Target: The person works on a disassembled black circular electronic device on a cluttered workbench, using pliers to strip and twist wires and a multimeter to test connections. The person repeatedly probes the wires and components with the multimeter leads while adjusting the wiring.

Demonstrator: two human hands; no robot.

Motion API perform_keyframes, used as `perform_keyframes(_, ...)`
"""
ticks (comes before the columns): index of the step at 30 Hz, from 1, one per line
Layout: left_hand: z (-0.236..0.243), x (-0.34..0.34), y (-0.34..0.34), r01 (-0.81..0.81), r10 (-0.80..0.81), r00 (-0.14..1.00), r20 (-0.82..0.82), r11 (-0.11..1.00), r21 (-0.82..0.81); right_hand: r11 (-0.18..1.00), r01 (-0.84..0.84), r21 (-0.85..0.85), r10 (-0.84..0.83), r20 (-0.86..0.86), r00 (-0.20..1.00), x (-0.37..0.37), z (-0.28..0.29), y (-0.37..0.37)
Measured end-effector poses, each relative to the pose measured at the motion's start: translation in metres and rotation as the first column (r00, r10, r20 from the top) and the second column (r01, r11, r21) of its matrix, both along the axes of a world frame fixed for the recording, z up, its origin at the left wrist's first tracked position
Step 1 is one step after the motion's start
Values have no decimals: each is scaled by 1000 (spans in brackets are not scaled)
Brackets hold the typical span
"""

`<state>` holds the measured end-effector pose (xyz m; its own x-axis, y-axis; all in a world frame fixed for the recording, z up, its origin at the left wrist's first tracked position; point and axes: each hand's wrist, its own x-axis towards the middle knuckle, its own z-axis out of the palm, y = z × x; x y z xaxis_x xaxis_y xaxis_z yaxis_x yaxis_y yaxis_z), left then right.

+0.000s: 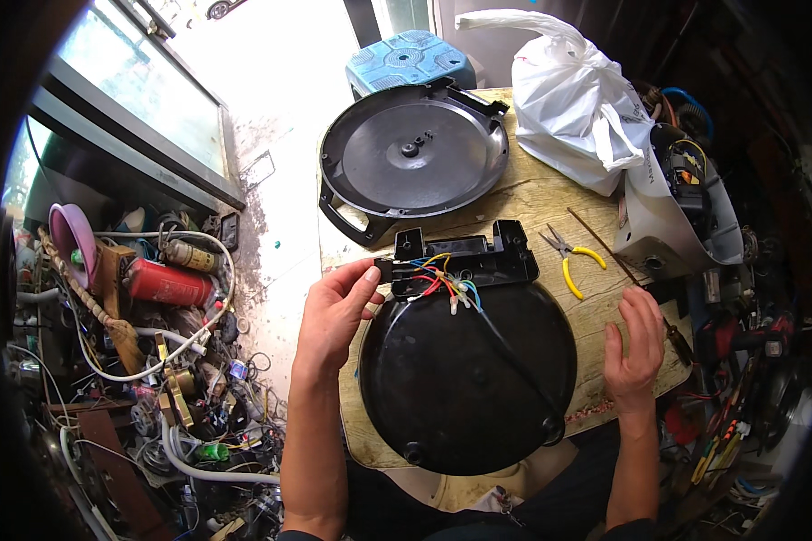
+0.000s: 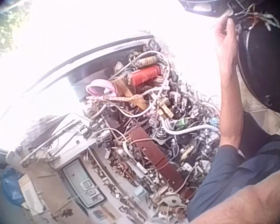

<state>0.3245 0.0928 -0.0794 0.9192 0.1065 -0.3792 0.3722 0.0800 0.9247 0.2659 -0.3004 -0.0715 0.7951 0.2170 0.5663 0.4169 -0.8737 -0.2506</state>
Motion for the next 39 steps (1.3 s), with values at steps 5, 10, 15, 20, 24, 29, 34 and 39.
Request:
perform_keyframes(5, -2, 1, 0, 0, 0, 1000, 11, 1000, -5, 997, -69, -21, 69, -2, 998, -4, -10, -16)
perform_keyframes(10, -5, 2, -1, -4, 8, 998, 59, 998, -58, 998, -49, 40, 50, -12, 999, 0, -24, -13)
perform_keyframes(15, -9, 2, 2, -9, 15, 997, 82, 997, -76, 999, -6, 50, 7, -24, 1000, 2, -26, -12)
perform_keyframes(20, -7, 1, 1, -11, 20, 995, 101, 996, -88, 998, -1, 64, 2, -22, 1000, 3, -27, -12)
perform_keyframes(24, -6, 1, 2, -4, 13, 994, 104, 996, -86, 998, -2, 61, 3, -21, 1000, 3, -26, -11)
perform_keyframes(29, 0, 2, 1, -13, 22, 997, 75, 994, -112, 998, 7, 67, -5, -37, 999, 3, -25, -10)
perform_keyframes(34, -4, 2, 1, -17, 25, 996, 88, 996, -86, 997, 3, 76, 0, -41, 999, 4, -23, -7)
perform_keyframes(39, -5, 3, 1, -25, 31, 996, 84, 997, -73, 995, -8, 103, 14, -58, 998, 5, -23, -5)
